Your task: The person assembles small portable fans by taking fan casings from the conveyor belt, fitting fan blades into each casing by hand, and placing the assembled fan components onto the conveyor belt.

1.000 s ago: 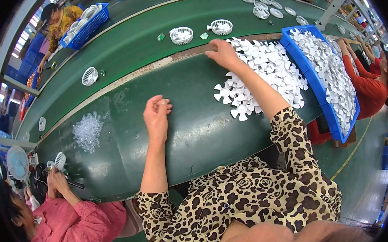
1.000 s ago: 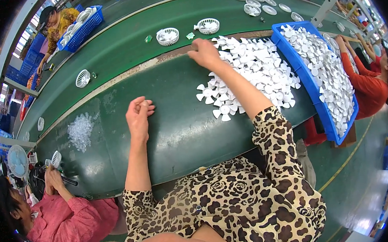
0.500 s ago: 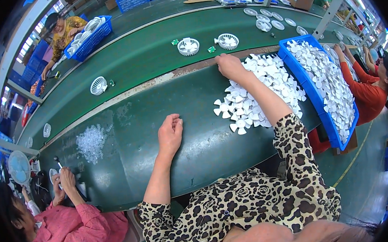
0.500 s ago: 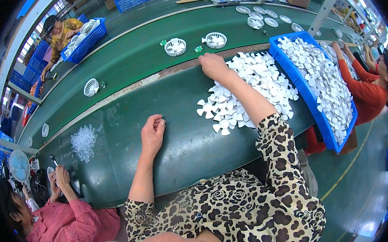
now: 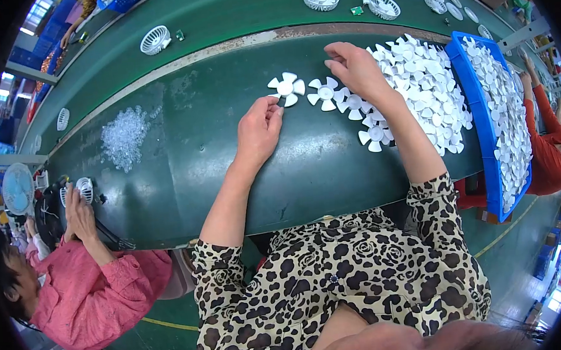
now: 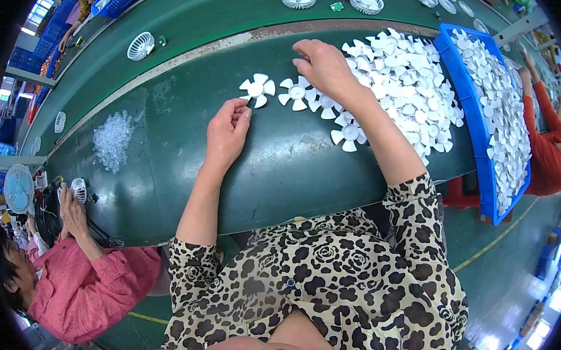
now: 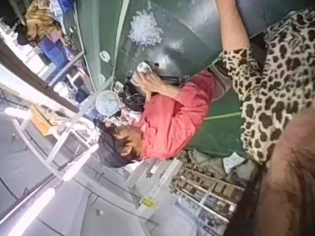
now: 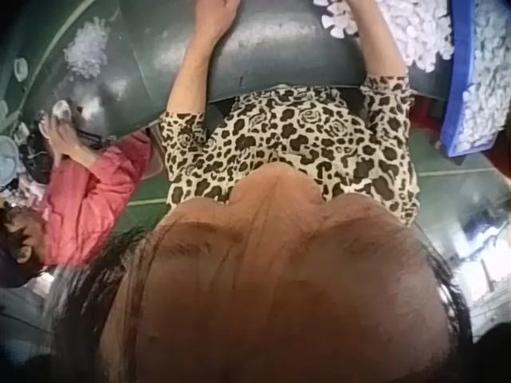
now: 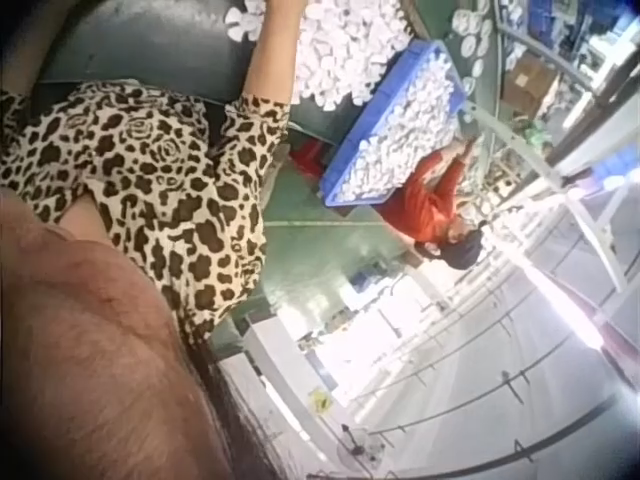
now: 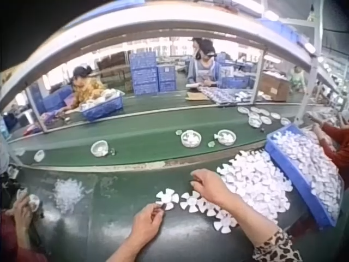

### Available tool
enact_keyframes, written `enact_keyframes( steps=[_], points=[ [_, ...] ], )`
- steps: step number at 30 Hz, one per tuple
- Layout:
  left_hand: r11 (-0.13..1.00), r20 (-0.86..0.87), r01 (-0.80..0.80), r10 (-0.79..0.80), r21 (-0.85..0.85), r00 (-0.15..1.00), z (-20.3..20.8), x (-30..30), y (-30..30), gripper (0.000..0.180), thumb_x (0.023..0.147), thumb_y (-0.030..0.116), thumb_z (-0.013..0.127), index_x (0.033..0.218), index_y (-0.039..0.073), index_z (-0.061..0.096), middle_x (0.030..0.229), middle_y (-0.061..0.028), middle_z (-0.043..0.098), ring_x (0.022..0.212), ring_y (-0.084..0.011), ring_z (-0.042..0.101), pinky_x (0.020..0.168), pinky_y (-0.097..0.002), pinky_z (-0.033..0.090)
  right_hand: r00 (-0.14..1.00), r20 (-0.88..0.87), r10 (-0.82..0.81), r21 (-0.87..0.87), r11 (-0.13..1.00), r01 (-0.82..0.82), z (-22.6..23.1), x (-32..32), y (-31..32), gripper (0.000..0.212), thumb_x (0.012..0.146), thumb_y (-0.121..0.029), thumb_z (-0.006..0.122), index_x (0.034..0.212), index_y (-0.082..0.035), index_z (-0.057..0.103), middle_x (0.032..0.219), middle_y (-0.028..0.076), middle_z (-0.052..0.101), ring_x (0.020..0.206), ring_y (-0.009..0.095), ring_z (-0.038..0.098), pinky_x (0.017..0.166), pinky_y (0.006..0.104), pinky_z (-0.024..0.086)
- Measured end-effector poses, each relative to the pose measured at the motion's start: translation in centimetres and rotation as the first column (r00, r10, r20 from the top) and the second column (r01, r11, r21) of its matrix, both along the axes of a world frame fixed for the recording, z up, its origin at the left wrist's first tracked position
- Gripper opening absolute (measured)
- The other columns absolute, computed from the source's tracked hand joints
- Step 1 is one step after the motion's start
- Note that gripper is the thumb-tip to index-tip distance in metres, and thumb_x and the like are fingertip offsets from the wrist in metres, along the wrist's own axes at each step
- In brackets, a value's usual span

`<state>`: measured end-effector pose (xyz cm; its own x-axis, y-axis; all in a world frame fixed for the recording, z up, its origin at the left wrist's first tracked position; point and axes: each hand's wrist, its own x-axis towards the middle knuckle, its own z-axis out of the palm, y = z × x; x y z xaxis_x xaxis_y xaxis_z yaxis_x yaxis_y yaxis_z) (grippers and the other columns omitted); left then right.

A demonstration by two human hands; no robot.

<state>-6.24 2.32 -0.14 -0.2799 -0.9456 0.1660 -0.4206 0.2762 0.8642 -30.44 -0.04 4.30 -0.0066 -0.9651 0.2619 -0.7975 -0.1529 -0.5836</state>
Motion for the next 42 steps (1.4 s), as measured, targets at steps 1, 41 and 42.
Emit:
enact_keyframes(
  steps=[1, 41, 42],
  points=[
    [1.0, 0.006, -0.017, 0.017, 0.0, 1.0, 0.2, 0.8, 0.2, 0.02, 0.086, 0.01, 0.06, 0.103, 0.0, 0.059, 0.084, -0.0116, 0.065, 0.074, -0.0206, 0.064, 0.068, -0.0322, 0.05, 0.998, -0.029, 0.057, -0.002, 0.998, -0.057, 0.3, 1.3, 0.5, 0.03, 0.081, -0.011, 0.064, 0.109, 0.0, 0.061, 0.097, 0.015, 0.066, 0.089, 0.028, 0.064, 0.079, 0.0354, 0.05],
    [0.863, 0.496, 0.369, -0.166, -0.346, 0.852, 4.5, 4.5, -5.4, 0.011, 0.077, 0.005, 0.057, 0.082, 0.001, 0.065, 0.119, -0.0204, 0.055, 0.11, -0.0379, 0.05, 0.091, -0.0428, 0.044, 0.867, -0.169, 0.47, -0.213, 0.841, -0.497, -4.2, 10.3, 10.4, 0.037, 0.071, -0.001, 0.062, 0.107, -0.007, 0.061, 0.124, 0.015, 0.051, 0.119, 0.033, 0.047, 0.094, 0.0438, 0.04],
    [0.881, 0.481, 0.34, -0.154, -0.329, 0.863, 4.6, 4.9, -4.9, 0.012, 0.077, 0.005, 0.056, 0.085, 0.001, 0.064, 0.119, -0.02, 0.055, 0.11, -0.0371, 0.051, 0.091, -0.0422, 0.044, 0.864, -0.183, 0.469, -0.231, 0.834, -0.502, -4.3, 10.4, 10.3, 0.035, 0.072, -0.003, 0.062, 0.107, -0.007, 0.061, 0.123, 0.015, 0.052, 0.118, 0.033, 0.048, 0.093, 0.0441, 0.04]
  ],
)
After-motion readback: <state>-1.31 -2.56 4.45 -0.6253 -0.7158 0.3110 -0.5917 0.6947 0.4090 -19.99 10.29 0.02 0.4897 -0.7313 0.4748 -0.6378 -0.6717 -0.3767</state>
